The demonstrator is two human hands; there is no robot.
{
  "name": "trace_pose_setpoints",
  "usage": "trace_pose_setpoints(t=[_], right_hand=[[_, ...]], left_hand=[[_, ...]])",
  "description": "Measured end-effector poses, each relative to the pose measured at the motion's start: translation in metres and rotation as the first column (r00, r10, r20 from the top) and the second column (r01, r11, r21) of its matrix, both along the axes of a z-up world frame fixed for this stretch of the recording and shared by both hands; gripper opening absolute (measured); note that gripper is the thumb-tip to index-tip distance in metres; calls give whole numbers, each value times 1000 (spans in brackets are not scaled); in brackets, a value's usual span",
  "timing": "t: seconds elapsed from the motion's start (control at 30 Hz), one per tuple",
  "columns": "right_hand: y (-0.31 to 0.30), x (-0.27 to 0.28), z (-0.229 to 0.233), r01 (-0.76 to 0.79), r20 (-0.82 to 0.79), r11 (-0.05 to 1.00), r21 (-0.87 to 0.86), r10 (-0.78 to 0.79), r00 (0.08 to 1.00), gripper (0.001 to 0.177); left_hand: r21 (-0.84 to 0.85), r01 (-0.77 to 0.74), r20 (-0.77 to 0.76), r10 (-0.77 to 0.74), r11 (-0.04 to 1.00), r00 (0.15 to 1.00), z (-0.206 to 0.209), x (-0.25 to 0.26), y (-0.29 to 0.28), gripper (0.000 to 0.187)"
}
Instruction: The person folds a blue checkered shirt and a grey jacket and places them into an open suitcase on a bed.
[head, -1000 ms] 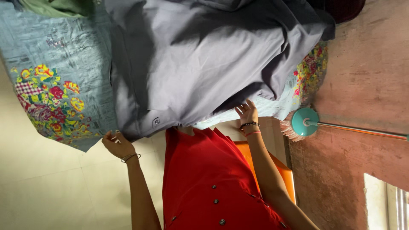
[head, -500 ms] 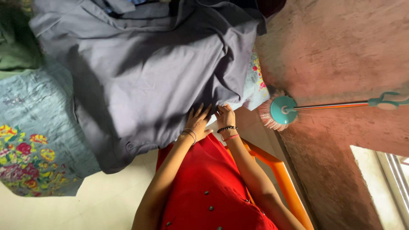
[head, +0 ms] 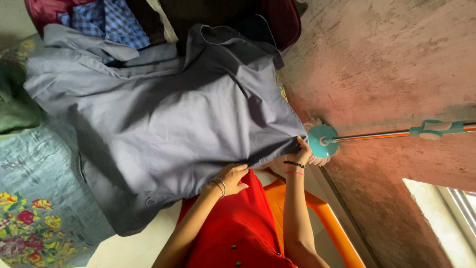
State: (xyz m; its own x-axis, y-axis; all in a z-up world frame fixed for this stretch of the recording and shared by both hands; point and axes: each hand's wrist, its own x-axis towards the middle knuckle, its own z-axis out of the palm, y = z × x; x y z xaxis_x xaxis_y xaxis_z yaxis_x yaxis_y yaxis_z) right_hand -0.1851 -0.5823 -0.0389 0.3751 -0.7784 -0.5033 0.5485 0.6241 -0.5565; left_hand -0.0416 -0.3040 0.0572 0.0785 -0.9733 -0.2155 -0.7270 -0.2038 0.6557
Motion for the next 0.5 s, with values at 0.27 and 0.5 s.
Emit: trace_pose_setpoints(t=[0.27, 0.5], right_hand=[[-13, 7, -24, -269, -785, 938, -216, -3, 620, 31], [2, 81, 47, -481, -711, 632, -607, -161, 685, 21]], left_hand=[[-233, -237, -324, 154, 943, 933, 88, 64, -7, 35], [-522, -273, -181, 207, 809, 961, 170, 174, -39, 22]])
